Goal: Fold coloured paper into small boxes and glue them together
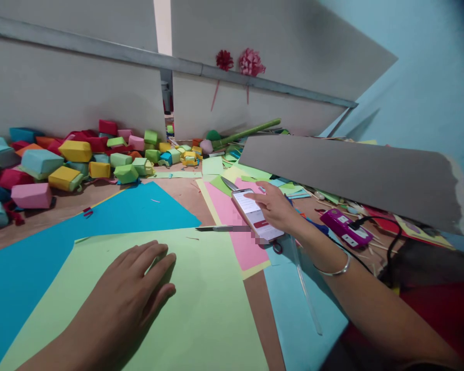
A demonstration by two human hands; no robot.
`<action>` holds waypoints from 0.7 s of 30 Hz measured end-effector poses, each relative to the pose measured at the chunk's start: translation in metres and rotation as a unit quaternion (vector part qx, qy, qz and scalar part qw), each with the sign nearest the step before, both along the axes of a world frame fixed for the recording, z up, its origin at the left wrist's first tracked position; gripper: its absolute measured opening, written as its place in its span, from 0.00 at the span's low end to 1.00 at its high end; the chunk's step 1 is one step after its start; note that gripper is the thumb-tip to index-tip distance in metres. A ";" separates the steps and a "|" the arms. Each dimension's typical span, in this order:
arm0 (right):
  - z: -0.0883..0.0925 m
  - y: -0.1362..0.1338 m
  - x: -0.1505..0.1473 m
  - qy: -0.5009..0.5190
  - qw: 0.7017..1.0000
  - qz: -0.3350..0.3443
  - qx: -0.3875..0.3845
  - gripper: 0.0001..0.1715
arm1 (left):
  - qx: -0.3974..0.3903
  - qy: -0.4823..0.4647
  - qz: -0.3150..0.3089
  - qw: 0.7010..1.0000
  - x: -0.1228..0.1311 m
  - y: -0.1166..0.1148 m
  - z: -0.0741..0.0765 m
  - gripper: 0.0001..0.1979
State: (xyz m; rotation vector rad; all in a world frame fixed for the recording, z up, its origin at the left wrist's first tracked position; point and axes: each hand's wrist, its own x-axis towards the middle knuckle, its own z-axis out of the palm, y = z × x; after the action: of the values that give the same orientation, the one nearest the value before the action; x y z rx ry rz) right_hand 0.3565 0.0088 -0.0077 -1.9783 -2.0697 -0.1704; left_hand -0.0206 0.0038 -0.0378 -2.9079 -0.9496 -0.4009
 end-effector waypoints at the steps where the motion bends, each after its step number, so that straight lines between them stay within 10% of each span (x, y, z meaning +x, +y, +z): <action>1: 0.003 -0.001 0.000 0.003 1.000 -0.003 0.002 0.29 | -0.002 0.001 0.001 1.000 0.000 0.000 0.000 0.18; 11: 0.030 -0.029 0.006 0.010 0.999 -0.026 0.035 0.26 | -0.017 0.009 0.006 1.000 -0.001 0.000 0.000 0.18; 21: 0.006 -0.048 0.018 -0.010 0.999 -0.047 -0.004 0.27 | -0.020 0.015 0.009 1.000 0.001 0.000 0.000 0.19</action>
State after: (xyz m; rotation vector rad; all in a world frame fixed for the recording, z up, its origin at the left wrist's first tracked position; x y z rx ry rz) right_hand 0.3744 -0.0389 -0.0020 -2.0868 -1.9931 -0.2013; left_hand -0.0197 0.0034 -0.0378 -2.9289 -0.9914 -0.3415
